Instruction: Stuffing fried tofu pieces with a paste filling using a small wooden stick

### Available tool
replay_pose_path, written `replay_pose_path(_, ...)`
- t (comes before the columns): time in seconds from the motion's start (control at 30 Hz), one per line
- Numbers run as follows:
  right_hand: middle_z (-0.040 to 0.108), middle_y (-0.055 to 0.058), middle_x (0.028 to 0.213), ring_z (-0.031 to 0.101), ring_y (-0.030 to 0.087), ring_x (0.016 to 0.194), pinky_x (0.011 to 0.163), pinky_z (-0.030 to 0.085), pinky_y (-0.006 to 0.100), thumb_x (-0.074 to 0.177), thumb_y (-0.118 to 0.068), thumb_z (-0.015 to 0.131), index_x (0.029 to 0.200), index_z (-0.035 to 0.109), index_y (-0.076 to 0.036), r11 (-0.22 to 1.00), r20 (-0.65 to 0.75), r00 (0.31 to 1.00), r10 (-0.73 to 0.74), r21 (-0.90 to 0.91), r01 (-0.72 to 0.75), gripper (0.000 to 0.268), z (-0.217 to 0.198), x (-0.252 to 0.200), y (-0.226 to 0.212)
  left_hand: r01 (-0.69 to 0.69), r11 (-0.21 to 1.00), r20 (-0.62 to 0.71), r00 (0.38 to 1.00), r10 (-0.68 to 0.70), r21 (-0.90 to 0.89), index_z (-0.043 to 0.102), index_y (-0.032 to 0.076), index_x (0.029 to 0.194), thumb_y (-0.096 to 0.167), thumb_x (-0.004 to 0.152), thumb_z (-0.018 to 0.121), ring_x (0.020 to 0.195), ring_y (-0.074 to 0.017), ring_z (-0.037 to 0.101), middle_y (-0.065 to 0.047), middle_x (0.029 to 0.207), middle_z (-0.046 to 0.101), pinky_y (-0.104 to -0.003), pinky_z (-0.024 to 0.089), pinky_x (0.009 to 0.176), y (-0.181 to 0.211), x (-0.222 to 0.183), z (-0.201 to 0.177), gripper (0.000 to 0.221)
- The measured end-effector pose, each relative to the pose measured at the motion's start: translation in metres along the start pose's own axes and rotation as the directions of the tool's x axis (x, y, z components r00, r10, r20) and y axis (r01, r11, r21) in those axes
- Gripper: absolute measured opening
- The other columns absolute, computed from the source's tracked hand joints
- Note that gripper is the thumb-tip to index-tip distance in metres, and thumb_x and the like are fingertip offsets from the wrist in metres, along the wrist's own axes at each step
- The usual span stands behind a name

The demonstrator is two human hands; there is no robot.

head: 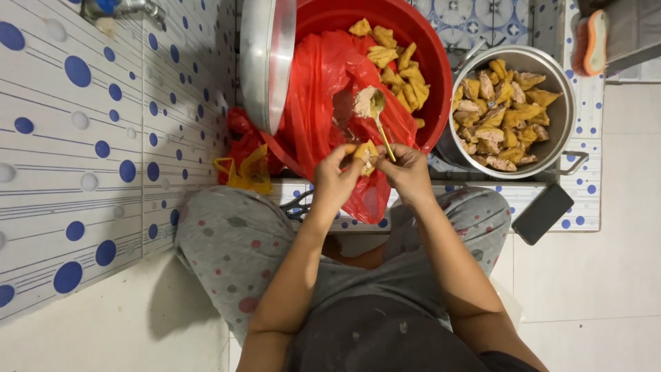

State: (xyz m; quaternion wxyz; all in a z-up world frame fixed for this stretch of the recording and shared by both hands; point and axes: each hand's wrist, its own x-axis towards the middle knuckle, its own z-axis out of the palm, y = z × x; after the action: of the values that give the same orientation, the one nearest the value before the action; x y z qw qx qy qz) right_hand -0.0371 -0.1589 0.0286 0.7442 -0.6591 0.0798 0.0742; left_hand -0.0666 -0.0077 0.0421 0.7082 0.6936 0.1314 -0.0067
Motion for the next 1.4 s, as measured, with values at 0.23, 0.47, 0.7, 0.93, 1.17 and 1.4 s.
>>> replay_pose_path(0.23, 0.061, 0.010, 0.071, 0.044, 0.002, 0.037, 0.030, 0.032, 0.017, 0.080, 0.014, 0.071, 0.101, 0.070, 0.012, 1.000, 0.040, 0.999, 0.005, 0.010, -0.006, 0.021, 0.007, -0.001, -0.021, 0.307, 0.748, 0.153, 0.951, -0.270, -0.589, 0.065, -0.002, 0.097, -0.003, 0.079, 0.077, 0.078, -0.0309, 0.073, -0.016, 0.091, 0.062, -0.046, 0.067, 0.067, -0.019, 0.016, -0.012, 0.022)
replay_pose_path(0.47, 0.063, 0.010, 0.079, 0.055, 0.009, 0.060, 0.050, 0.043, 0.023, 0.088, -0.002, 0.079, 0.110, 0.070, 0.010, 0.987, 0.077, 0.997, -0.031, -0.155, 0.043, 0.027, -0.007, 0.010, -0.008, 0.232, 0.840, 0.059, 0.971, -0.234, -0.490, 0.070, -0.006, 0.097, -0.003, 0.078, 0.079, 0.080, -0.0340, 0.074, -0.022, 0.091, 0.065, -0.048, 0.066, 0.072, -0.020, 0.021, -0.022, 0.022)
replay_pose_path(0.7, 0.075, 0.013, 0.095, 0.075, 0.038, 0.091, 0.075, 0.061, 0.051, 0.100, -0.013, 0.052, 0.127, 0.070, -0.015, 0.345, 0.186, 0.982, 0.042, -0.925, 0.160, 0.033, -0.022, 0.058, 0.064, -0.047, 0.954, -0.294, 0.955, -0.044, -0.295, 0.072, -0.013, 0.098, -0.004, 0.078, 0.083, 0.091, -0.0333, 0.074, -0.031, 0.106, 0.069, -0.038, 0.066, 0.071, 0.010, 0.024, -0.033, 0.025)
replay_pose_path(0.93, 0.073, 0.025, 0.076, 0.076, 0.045, 0.081, 0.062, 0.061, 0.052, 0.088, 0.005, 0.059, 0.097, 0.079, 0.003, 0.020, 0.188, 0.972, 0.139, -0.982, 0.187, 0.022, -0.034, 0.110, 0.107, -0.100, 0.943, -0.294, 0.956, 0.002, -0.319, 0.071, -0.015, 0.100, -0.005, 0.080, 0.082, 0.095, -0.0316, 0.071, -0.030, 0.108, 0.067, -0.035, 0.066, 0.074, -0.008, 0.029, -0.034, 0.025)
replay_pose_path(1.17, 0.073, 0.031, 0.086, 0.075, 0.049, 0.084, 0.069, 0.062, 0.057, 0.091, 0.004, 0.054, 0.124, 0.067, 0.000, -0.059, 0.128, 0.990, 0.062, -0.990, 0.132, 0.035, -0.042, 0.085, 0.069, -0.106, 0.932, -0.268, 0.963, 0.010, -0.347, 0.069, -0.016, 0.102, -0.003, 0.081, 0.081, 0.096, -0.0300, 0.071, -0.028, 0.110, 0.066, -0.034, 0.067, 0.072, -0.005, 0.027, -0.032, 0.027)
replay_pose_path(1.4, 0.070, 0.023, 0.100, 0.073, 0.049, 0.091, 0.074, 0.061, 0.059, 0.094, 0.000, 0.054, 0.130, 0.067, -0.011, -0.062, 0.318, 0.946, 0.065, -0.945, 0.322, 0.040, 0.012, 0.075, 0.041, -0.124, 0.944, -0.230, 0.972, 0.053, -0.305, 0.069, -0.015, 0.102, -0.004, 0.083, 0.080, 0.100, -0.0335, 0.072, -0.028, 0.113, 0.065, -0.034, 0.068, 0.071, 0.004, 0.026, -0.042, 0.025)
